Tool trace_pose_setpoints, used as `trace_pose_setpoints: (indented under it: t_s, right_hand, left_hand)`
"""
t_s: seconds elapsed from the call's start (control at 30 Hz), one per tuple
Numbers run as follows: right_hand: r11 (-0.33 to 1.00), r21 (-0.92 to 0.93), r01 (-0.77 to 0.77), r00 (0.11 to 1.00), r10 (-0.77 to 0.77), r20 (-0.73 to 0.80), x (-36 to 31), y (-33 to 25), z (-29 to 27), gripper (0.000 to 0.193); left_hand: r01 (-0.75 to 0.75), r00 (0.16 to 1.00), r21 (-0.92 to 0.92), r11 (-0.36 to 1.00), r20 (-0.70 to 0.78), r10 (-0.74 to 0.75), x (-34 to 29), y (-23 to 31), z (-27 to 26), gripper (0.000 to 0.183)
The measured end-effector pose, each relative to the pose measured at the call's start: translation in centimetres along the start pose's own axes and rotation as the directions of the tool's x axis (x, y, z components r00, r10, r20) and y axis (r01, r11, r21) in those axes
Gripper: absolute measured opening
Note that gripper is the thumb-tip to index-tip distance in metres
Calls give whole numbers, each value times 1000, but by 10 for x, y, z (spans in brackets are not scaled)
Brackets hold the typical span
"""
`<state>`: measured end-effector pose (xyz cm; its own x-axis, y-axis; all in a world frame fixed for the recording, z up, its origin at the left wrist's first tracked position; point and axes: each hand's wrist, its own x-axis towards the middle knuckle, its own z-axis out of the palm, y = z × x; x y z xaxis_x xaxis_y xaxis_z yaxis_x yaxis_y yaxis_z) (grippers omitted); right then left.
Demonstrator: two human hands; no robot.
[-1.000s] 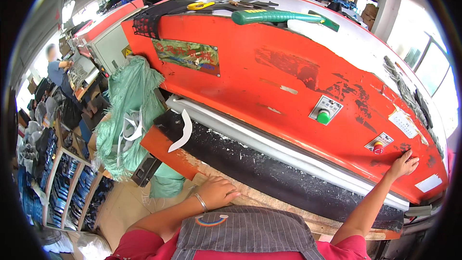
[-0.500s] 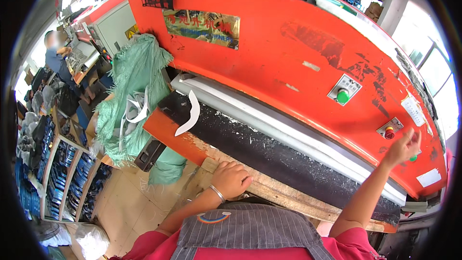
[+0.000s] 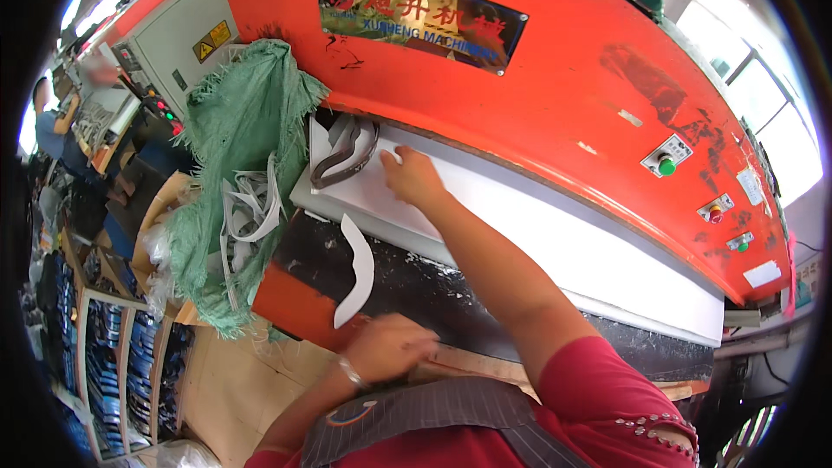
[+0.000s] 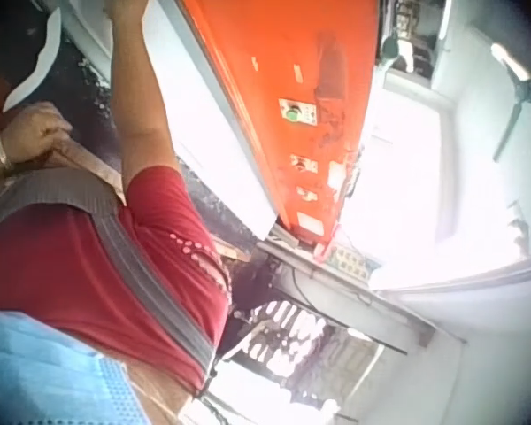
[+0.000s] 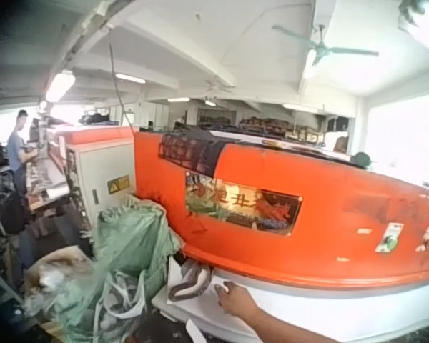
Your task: Operating a hydraulic cutting press to cut shoe components from a sheet of material using a metal die.
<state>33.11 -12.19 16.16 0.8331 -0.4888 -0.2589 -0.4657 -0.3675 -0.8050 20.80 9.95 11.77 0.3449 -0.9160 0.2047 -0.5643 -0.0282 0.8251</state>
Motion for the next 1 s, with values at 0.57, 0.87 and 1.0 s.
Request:
trace_pose_setpoints:
  t_s: [0.57,0.87,1.0]
  right_hand:
    - [985,172,-24,966,67,-251,-16,20,54,46]
    - [982,187,-23,970,68,-234,-14,5,60,43]
    - [988,152,6,978,25,-206,-7,13,56,44]
  left_hand:
    - [129,956,469,873,-294,16,34,-124,-136,57]
    - [99,948,351,931,-318,19,35,-128,-141,48]
    - [98,950,354,930,-311,18,38,-130,-141,49]
